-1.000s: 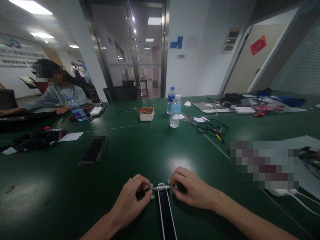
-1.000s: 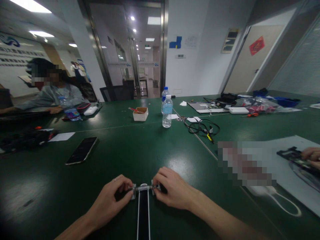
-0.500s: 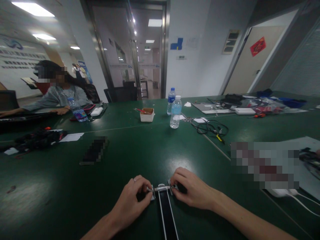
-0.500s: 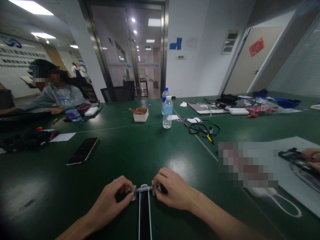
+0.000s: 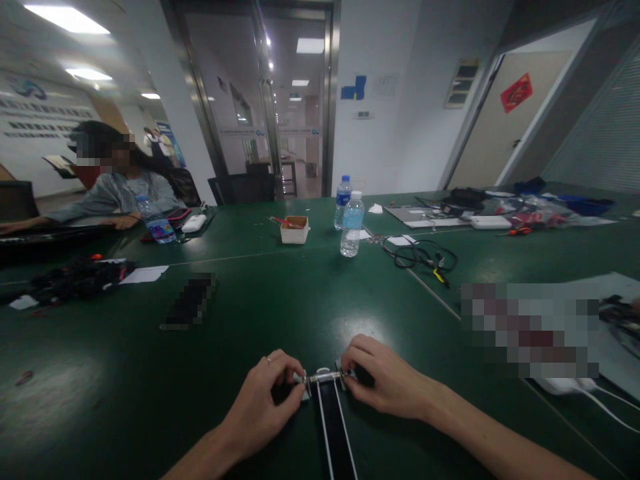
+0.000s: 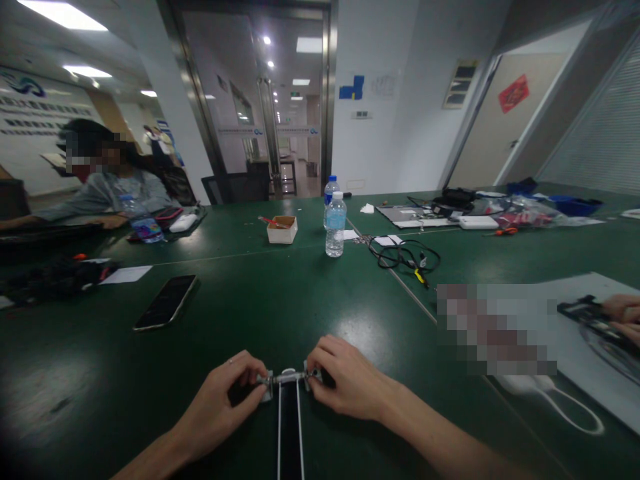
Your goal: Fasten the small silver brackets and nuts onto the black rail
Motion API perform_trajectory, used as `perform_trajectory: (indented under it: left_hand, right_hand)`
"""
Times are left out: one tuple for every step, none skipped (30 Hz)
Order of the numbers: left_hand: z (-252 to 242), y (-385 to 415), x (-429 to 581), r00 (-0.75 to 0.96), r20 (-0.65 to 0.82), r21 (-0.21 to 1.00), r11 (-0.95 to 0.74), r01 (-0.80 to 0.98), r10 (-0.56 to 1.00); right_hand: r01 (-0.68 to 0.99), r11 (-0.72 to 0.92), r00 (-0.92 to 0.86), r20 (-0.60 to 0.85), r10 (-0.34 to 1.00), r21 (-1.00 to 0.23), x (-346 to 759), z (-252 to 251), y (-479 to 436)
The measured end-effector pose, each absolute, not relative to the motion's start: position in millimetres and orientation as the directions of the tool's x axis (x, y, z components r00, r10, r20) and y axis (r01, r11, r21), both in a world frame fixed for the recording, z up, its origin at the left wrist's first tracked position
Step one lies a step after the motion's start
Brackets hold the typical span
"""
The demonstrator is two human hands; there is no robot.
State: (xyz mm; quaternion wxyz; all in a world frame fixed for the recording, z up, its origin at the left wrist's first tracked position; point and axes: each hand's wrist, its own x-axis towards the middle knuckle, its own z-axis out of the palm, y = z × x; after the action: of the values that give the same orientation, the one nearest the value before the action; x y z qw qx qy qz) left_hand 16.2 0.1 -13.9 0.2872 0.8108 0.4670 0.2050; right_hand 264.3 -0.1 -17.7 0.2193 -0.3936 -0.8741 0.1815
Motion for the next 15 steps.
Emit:
perform_trajectory:
  left_hand:
    - [-14.1, 0.3, 16.1, 0.476, 0.05, 0.653, -0.39, 0.65, 0.878]
    - [-14.3, 0.6, 16.1, 0.474, 0.039, 0.646, -0.384, 0.66, 0.88]
    - [-14.3, 0.9, 16.2, 0.474, 0.032, 0.64, -0.382, 0.667, 0.88]
    - [-14.2, 1.2, 16.4, 0.477, 0.027, 0.636, -0.383, 0.67, 0.879]
    - [-14.0, 1.4, 16.6, 0.481, 0.027, 0.635, -0.387, 0.669, 0.876]
    - [-13.6, 1.4, 16.8, 0.483, 0.031, 0.636, -0.39, 0.666, 0.875]
    - [-13.0, 1.3, 17.0, 0.485, 0.036, 0.641, -0.392, 0.66, 0.874]
    - [-12.3, 1.1, 17.2, 0.483, 0.042, 0.646, -0.393, 0.655, 0.875]
    - [-11.5, 0.7, 17.5, 0.477, 0.05, 0.648, -0.392, 0.653, 0.878]
    - [-10.6, 0.4, 17.7, 0.471, 0.052, 0.649, -0.388, 0.655, 0.881]
    - [-9.7, 0.1, 18.1, 0.465, 0.049, 0.646, -0.383, 0.66, 0.884]
    - [-9.0, 0.0, 18.3, 0.461, 0.043, 0.641, -0.379, 0.668, 0.886]
    - [-8.6, 0.0, 18.5, 0.461, 0.036, 0.635, -0.376, 0.675, 0.887]
    - [-8.7, 0.1, 18.6, 0.462, 0.029, 0.63, -0.375, 0.68, 0.886]
    - [-9.2, 0.5, 18.6, 0.466, 0.022, 0.627, -0.375, 0.683, 0.885]
  right_hand:
    - [0.61, 0.625, -0.594, 0.24, 0.768, -0.487, 264.4, -18.0, -0.1]
    - [0.611, 0.625, -0.593, 0.243, 0.768, -0.485, 264.5, -18.3, 0.0]
    - [0.61, 0.626, -0.592, 0.245, 0.768, -0.486, 264.7, -18.6, 0.0]
    - [0.608, 0.626, -0.592, 0.246, 0.767, -0.488, 264.9, -18.8, 0.1]
    - [0.606, 0.626, -0.592, 0.247, 0.767, -0.491, 265.1, -18.9, 0.1]
    - [0.606, 0.624, -0.591, 0.246, 0.768, -0.492, 265.4, -19.1, 0.2]
    - [0.608, 0.621, -0.59, 0.242, 0.77, -0.494, 265.6, -19.3, 0.3]
    - [0.609, 0.62, -0.59, 0.24, 0.771, -0.494, 265.8, -19.6, 0.3]
    - [0.61, 0.62, -0.591, 0.238, 0.771, -0.494, 266.0, -20.0, 0.3]
    - [0.609, 0.621, -0.592, 0.238, 0.77, -0.493, 266.1, -20.4, 0.2]
    - [0.609, 0.622, -0.593, 0.238, 0.769, -0.492, 266.1, -20.8, 0.1]
    - [0.61, 0.624, -0.594, 0.239, 0.768, -0.488, 266.1, -21.2, 0.0]
    - [0.612, 0.626, -0.595, 0.241, 0.767, -0.483, 265.9, -21.6, -0.1]
    - [0.615, 0.628, -0.595, 0.242, 0.767, -0.477, 265.6, -21.9, -0.1]
    - [0.618, 0.63, -0.594, 0.245, 0.766, -0.471, 265.2, -22.2, 0.0]
